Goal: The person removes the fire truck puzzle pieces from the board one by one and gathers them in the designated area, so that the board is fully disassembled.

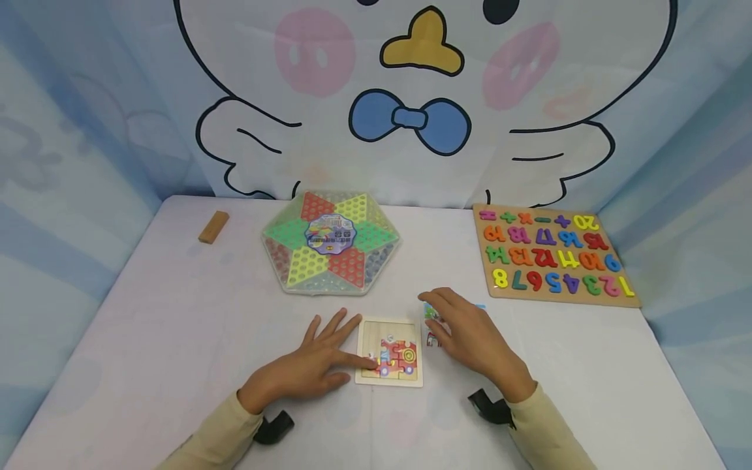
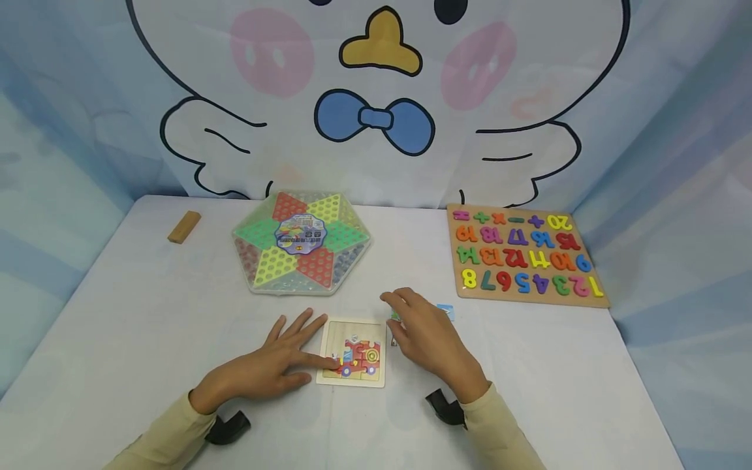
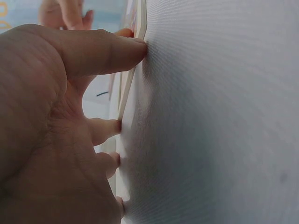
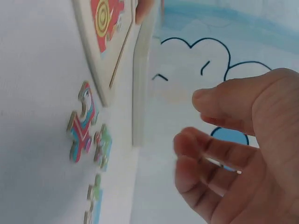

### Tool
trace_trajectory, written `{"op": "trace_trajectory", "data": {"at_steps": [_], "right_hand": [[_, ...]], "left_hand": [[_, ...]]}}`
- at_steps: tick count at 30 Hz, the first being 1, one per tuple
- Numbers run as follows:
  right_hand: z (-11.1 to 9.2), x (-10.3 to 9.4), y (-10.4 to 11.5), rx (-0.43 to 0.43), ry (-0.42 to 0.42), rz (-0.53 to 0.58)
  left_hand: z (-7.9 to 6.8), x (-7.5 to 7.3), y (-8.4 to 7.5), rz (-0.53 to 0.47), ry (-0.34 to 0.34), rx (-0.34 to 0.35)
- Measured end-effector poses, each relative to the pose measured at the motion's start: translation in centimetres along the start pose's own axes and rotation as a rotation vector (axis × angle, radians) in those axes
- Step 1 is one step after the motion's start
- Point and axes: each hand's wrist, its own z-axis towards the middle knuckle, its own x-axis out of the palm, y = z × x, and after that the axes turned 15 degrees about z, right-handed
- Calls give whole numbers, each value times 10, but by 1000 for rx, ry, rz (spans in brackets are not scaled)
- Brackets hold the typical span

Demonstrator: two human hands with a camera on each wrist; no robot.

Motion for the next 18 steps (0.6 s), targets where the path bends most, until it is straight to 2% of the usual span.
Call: {"op": "trace_trajectory", "data": {"at_steps": [2, 10, 18], "right_hand": [[2, 2, 5, -24, 18, -23], [15, 36, 22, -145, 209, -150], [12, 49, 30, -154, 238, -181]], "left_hand": [[1, -1, -1, 3, 2, 2], [0, 0, 2, 13, -12, 22], [1, 3, 3, 8, -14, 32]]}}
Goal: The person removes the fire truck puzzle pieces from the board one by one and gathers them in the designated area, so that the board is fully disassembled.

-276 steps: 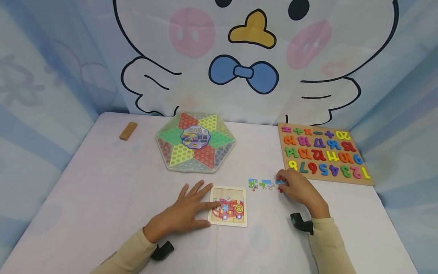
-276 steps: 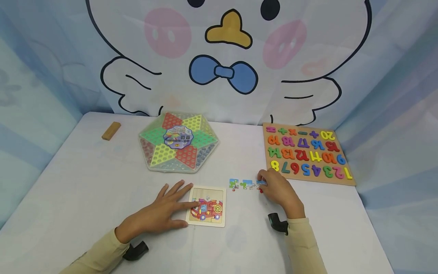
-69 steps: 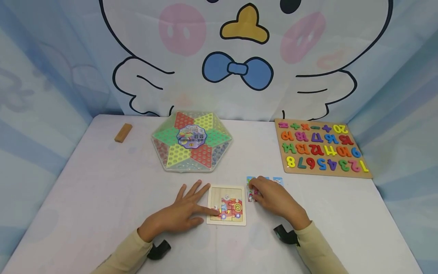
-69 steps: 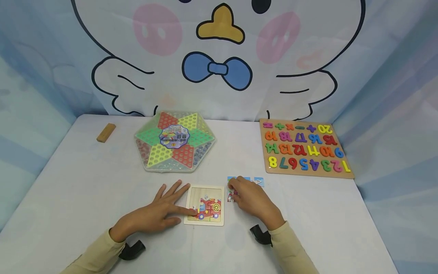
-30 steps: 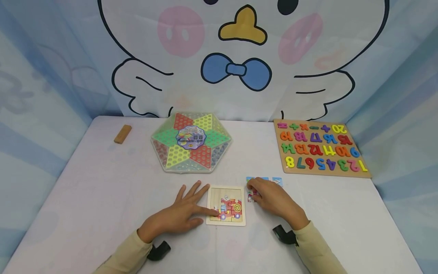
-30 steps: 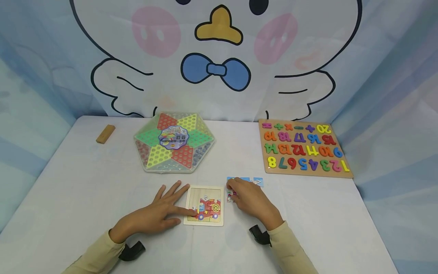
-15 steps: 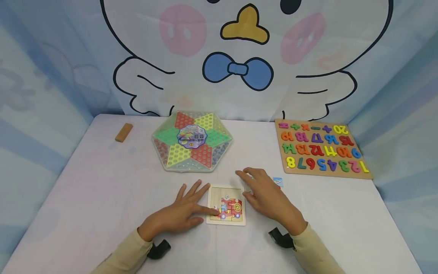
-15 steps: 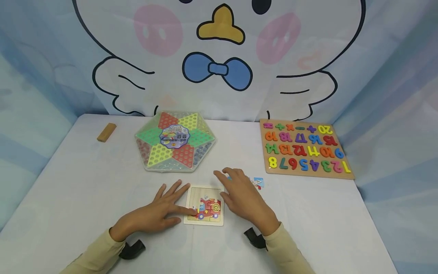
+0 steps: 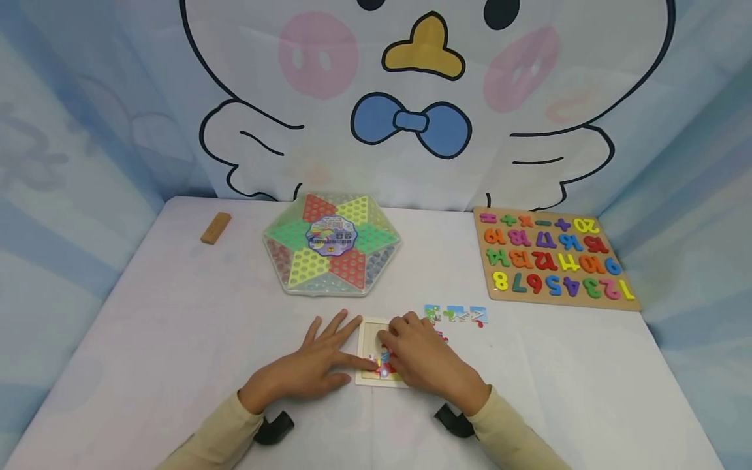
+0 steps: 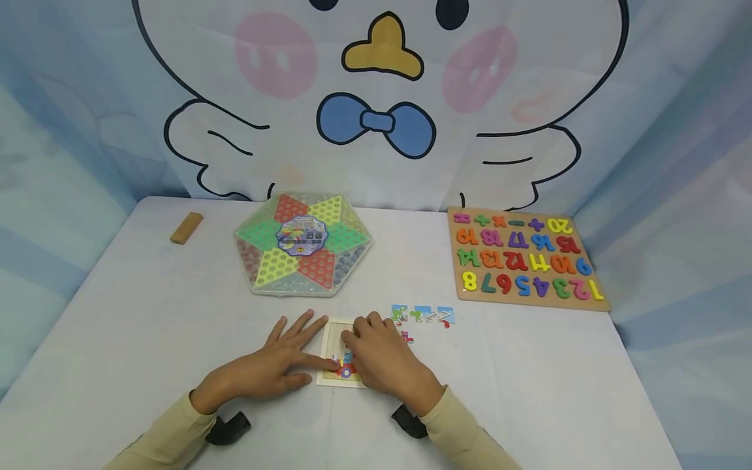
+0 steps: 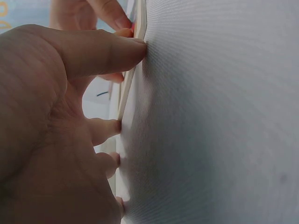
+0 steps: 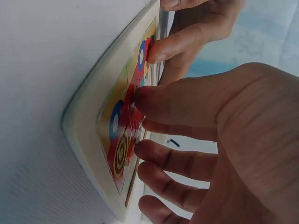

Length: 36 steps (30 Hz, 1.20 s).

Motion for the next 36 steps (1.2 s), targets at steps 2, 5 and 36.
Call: {"op": "trace_trajectory", "data": {"at_steps": [2, 5, 36], "right_hand": [[0, 1, 0, 1, 0, 25], [0, 2, 0, 27, 0, 111], [0, 1, -4, 193, 39, 387]], "left_hand": [[0, 0, 0, 1, 2, -1], [-1, -1, 0, -7, 7, -7], [2, -1, -1, -17, 24, -21]]}}
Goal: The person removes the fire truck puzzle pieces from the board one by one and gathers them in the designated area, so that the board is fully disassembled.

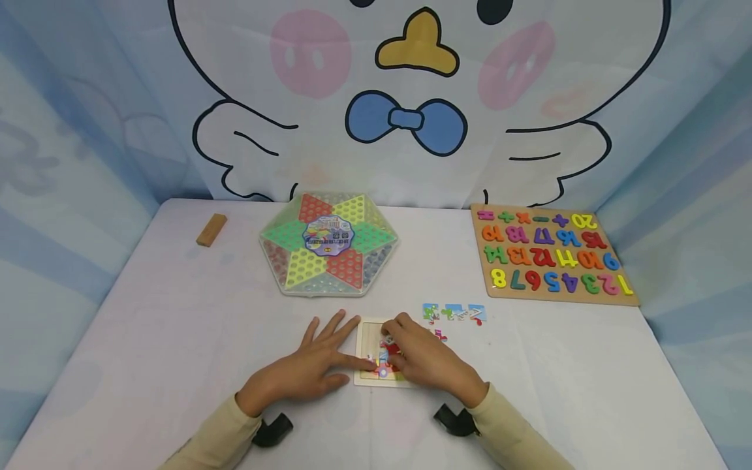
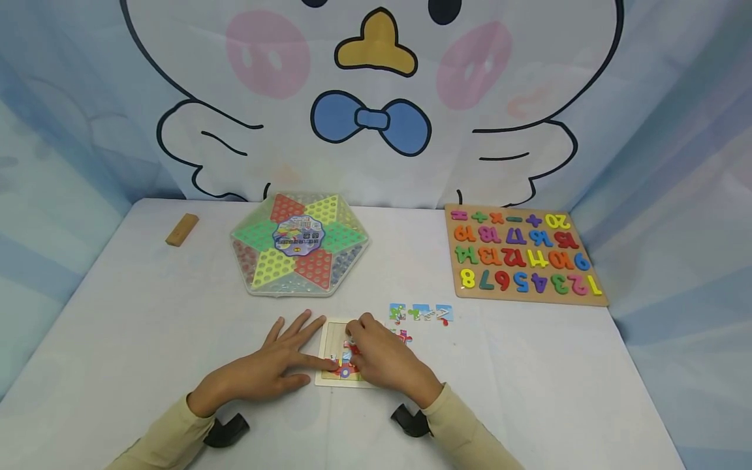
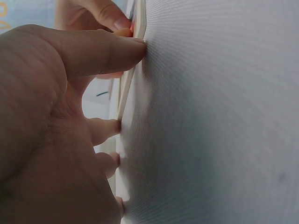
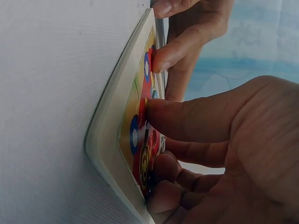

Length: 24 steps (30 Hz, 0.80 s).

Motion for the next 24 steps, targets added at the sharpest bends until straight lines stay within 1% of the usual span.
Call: {"op": "trace_trajectory", "data": {"at_steps": [18, 24], "right_hand": [[1, -2, -3, -15, 3, 41], [0, -3, -5, -17, 23, 61]], "left_hand": [[-1, 0, -1, 14, -14, 8], [-2, 1, -1, 22, -22, 16]]}}
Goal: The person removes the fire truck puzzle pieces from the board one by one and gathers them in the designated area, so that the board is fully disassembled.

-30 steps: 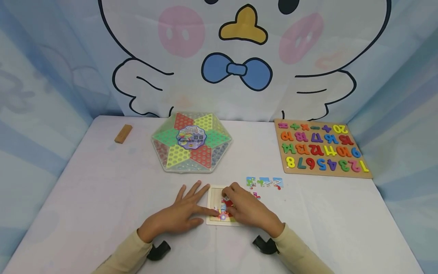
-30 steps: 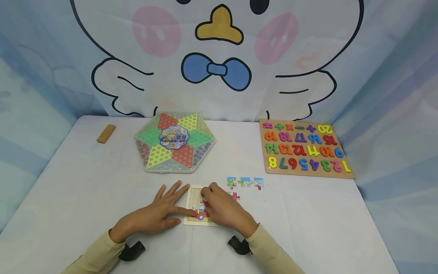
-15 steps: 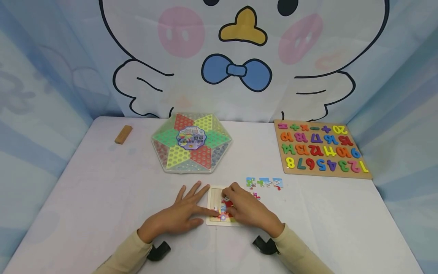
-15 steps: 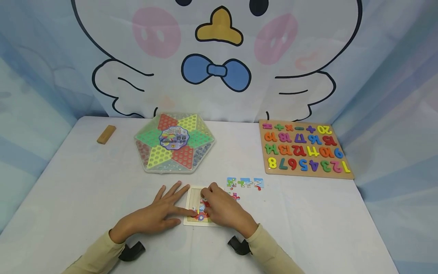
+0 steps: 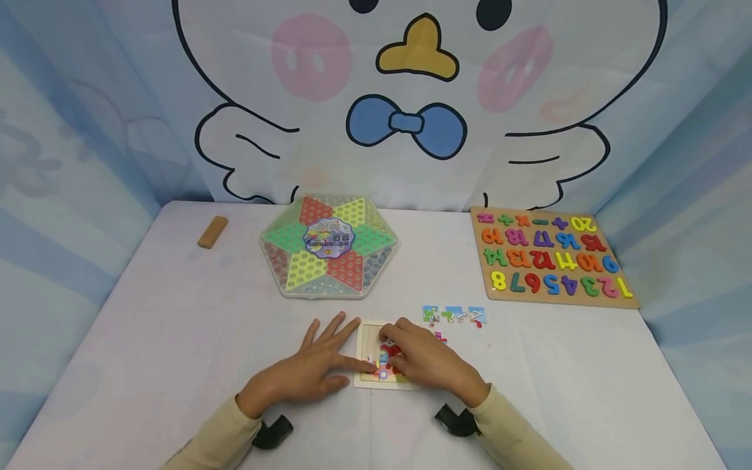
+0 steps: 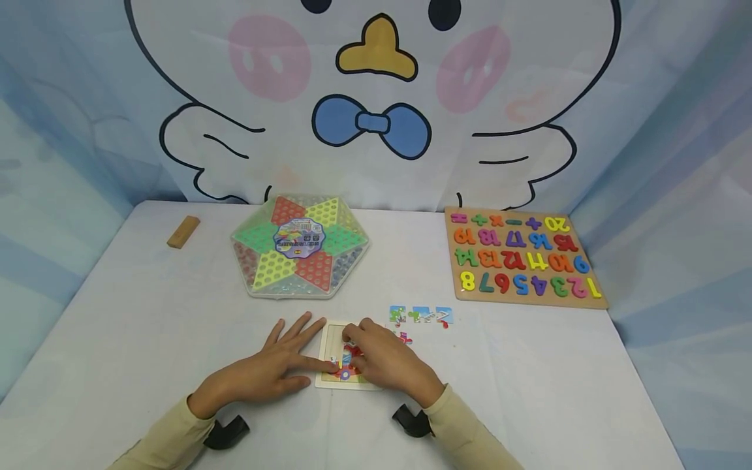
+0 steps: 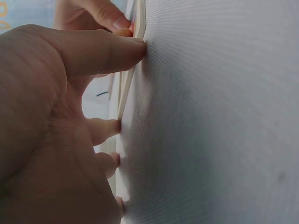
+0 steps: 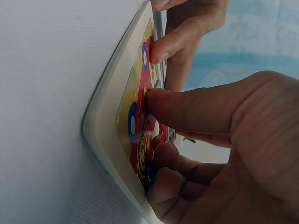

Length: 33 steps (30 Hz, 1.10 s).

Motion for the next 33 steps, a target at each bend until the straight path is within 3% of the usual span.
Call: {"op": "trace_trajectory", "data": {"at_steps": [9, 23, 33], "right_hand": [[0, 1, 0, -21, 0, -13], [0, 2, 3, -123, -9, -127], [0, 1, 0, -174, 7, -83]], "left_hand": [[-1, -1, -1, -1, 7, -3], [-1, -1, -2, -8, -7, 3], [-1, 0, -1, -9, -12, 10]]}}
